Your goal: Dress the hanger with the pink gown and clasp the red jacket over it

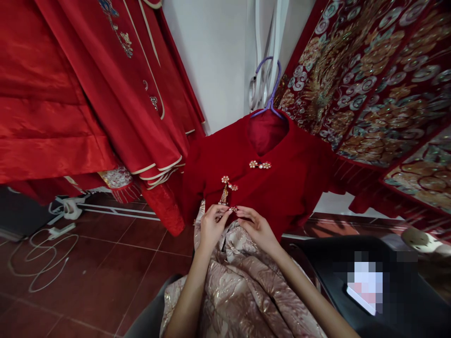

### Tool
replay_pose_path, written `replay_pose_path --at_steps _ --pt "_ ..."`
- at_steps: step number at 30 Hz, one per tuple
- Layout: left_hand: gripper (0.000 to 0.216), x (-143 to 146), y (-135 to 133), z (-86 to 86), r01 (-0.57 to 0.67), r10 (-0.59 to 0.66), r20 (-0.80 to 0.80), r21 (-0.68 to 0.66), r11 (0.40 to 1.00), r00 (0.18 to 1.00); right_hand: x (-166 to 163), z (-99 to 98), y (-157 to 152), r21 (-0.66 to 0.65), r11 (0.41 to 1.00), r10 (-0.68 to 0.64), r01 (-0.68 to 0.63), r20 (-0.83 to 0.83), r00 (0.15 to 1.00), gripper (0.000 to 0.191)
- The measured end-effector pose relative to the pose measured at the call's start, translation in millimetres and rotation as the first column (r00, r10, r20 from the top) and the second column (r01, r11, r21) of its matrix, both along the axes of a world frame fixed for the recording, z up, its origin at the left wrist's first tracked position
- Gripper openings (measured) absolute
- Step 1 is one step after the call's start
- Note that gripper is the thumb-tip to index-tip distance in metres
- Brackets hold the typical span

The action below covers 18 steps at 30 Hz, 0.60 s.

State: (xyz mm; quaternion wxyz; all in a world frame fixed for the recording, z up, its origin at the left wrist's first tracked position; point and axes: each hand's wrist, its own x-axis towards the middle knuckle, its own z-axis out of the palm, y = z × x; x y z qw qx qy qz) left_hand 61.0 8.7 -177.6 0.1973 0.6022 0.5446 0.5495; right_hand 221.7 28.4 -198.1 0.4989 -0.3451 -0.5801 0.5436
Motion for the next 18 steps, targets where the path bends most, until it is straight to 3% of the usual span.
replay_pose_path --at_steps 8,11,15,17,18 --pt "0.019 8 0 4.6 -0.003 0.017 0.203 -0.070 0.998 0.979 2 8.7 -3 0.018 1.000 -0.023 0.022 0.009 1.000 0.029" --pt "0.020 10 -6 14.6 0.144 -0.111 0.277 -0.102 0.984 0.955 1 17.4 -6 -0.032 0.998 -0.064 0.062 -0.078 0.995 0.029" --pt "0.021 13 -15 33.0 0.416 -0.372 0.251 -0.153 0.897 0.894 4 29.7 -8 -0.109 0.993 -0.057 0.039 -0.160 0.985 0.035" --pt "0.022 12 -12 42.1 0.401 -0.374 0.197 -0.119 0.908 0.906 10 35.9 -7 -0.132 0.991 -0.022 0.000 -0.162 0.987 0.037" --pt "0.023 11 -8 46.3 0.333 -0.313 0.198 -0.075 0.940 0.929 14 38.9 -7 -0.137 0.990 -0.010 -0.012 -0.162 0.987 0.038"
